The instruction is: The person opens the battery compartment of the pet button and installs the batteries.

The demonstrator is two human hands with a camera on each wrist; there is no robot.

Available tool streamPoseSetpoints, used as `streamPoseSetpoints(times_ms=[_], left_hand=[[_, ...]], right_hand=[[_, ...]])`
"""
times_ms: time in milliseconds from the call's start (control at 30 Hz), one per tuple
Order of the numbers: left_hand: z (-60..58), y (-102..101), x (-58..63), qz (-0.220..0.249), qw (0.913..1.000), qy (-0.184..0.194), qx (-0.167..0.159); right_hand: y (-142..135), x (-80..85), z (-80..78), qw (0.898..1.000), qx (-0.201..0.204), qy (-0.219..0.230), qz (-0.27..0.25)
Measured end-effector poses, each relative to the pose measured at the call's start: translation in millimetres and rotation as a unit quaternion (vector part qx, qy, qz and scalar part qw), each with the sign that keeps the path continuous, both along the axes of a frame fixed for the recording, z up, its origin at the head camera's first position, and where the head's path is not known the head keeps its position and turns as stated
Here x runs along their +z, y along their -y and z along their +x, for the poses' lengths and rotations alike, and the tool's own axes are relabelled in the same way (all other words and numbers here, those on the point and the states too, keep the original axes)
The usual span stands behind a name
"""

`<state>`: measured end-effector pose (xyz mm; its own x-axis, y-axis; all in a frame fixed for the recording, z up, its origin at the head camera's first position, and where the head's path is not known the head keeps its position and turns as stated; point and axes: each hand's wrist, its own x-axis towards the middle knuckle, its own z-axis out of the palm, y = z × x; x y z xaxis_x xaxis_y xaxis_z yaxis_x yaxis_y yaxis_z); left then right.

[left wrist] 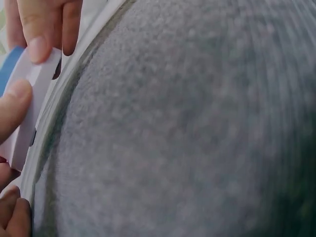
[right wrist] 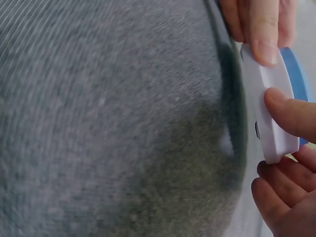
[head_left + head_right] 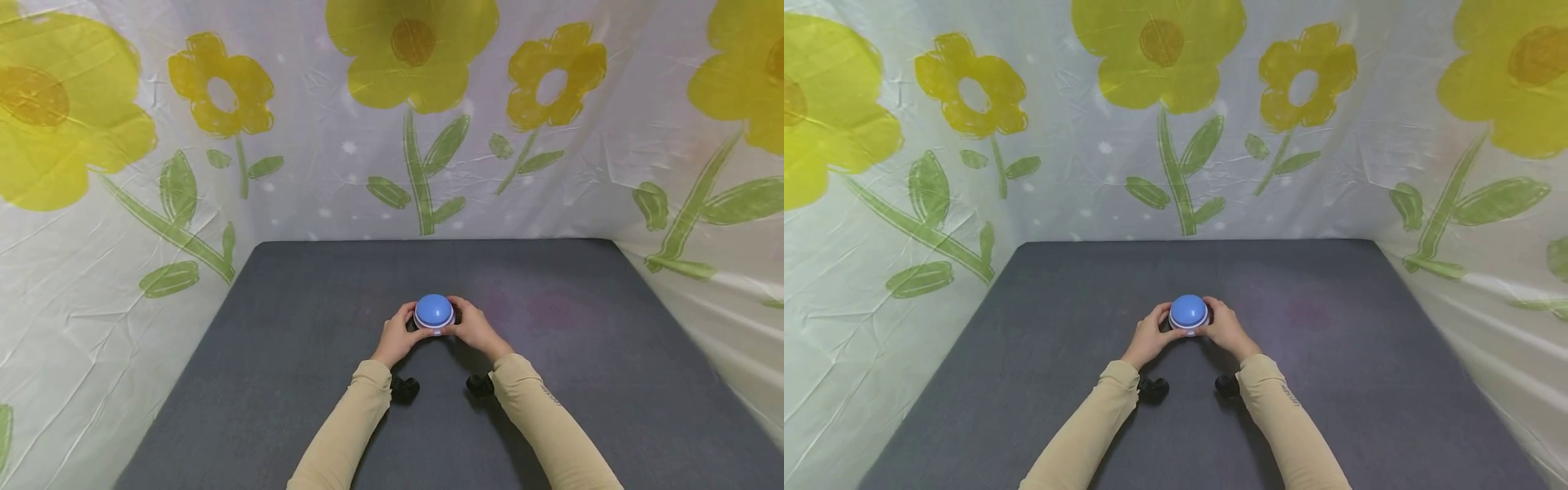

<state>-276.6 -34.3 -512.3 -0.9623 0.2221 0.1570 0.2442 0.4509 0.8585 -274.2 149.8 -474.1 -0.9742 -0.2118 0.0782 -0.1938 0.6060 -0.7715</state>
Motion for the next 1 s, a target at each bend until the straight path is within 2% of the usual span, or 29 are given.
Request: streamPoseSetpoints(times_ms=[167, 367, 700, 1000], left_hand=[[1.3, -2.4, 1.4, -0.003, 0.9999, -0.006, 0.011], [1.8, -3.7, 1.5, -0.011, 0.9997, -0.002, 0.021], [-0.1, -2.6, -1.0, -0.034, 0.9993, -0.008, 0.014], [-1.4, 0.0, -0.1, -0.069, 0.9975, 0.004, 0.012]], right_hand=[[-0.4, -2.8, -1.0, 1.000, -0.001, -0.006, 0.028], [0.5, -6.0, -2.9, 0.999, -0.003, 0.004, 0.037], [3.4, -7.3, -1.1, 0.998, -0.008, 0.007, 0.056], [3.9, -8.5, -0.4, 0.998, -0.004, 0.009, 0.064]])
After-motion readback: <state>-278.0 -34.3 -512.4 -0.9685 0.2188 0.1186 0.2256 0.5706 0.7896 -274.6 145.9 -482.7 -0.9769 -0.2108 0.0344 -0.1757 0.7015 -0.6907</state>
